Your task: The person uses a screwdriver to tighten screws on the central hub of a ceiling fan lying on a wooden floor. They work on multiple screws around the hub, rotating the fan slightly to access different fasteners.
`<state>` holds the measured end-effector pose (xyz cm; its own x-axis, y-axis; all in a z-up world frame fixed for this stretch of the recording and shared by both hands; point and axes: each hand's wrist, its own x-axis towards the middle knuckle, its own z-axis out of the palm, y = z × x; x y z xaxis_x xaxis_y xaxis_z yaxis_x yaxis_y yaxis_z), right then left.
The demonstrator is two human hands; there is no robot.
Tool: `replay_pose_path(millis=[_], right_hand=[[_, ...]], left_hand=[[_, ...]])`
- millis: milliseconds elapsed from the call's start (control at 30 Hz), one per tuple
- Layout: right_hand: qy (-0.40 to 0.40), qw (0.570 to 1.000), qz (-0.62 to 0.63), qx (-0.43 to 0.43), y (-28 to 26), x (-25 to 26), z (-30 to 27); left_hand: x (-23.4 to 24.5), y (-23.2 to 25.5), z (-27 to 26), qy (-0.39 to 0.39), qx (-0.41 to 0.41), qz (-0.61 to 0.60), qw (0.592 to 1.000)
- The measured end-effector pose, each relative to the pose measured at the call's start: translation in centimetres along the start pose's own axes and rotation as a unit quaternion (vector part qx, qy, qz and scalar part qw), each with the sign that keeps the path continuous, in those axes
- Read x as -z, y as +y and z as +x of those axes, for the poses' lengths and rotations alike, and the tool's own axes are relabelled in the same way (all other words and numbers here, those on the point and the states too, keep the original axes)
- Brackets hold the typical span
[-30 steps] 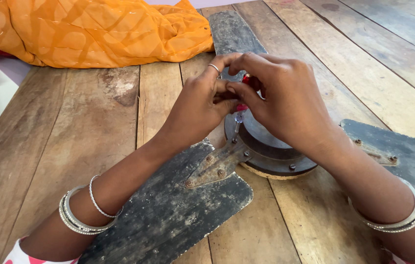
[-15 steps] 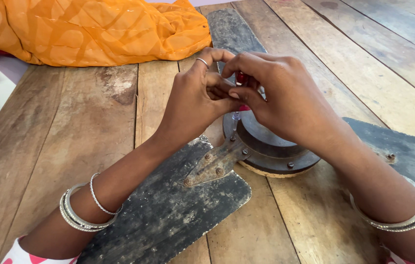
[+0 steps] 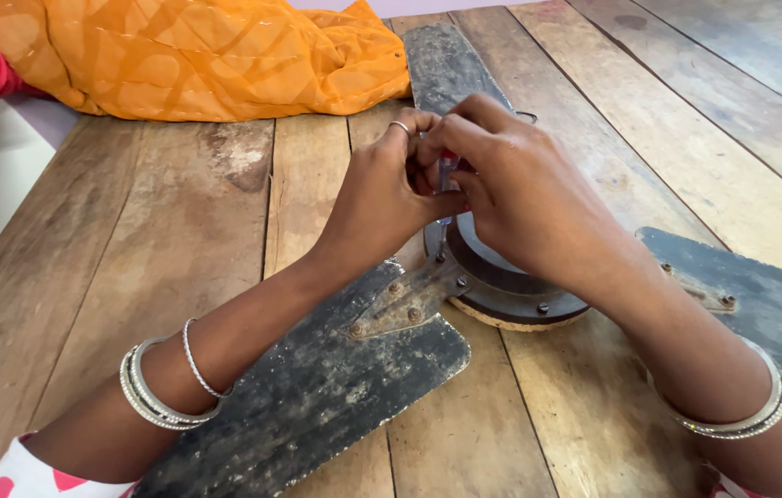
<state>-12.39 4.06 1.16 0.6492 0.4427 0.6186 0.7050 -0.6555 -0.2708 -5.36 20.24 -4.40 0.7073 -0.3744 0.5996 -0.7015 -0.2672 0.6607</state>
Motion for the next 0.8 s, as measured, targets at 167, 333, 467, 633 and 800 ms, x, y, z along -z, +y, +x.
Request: replay_pose_path(millis=[167,333,467,633,800], right_hand=[[-0.028,0.999,-0.022,0.024,0.1,0.3,-0.1],[-0.022,0.999,-0.006,0.042,0.5,0.6,-0.1],[-0.007,0.999,-0.027,-0.022,0.9,0.6,0.2],[-0.006,0.992,-0.119,-0.039,1.4,0.2,0.4],[-0.031,0.995,-0.099,-0.009,1.1,-0.6,0.4]], left_hand=[[-0.3,0.2,-0.4,0.021,0.009,0.001,1.000],[-0.9,0.6,-0.4,0.035,0.036,0.008,0.999],[-0.9,1.2,-0.6,0.044,0.038,0.002,0.998],[-1.9,2.1,-2.2,0.068,0.040,-0.002,0.997],[-2.2,2.1,-3.8,0.101,0.034,-0.025,0.994]])
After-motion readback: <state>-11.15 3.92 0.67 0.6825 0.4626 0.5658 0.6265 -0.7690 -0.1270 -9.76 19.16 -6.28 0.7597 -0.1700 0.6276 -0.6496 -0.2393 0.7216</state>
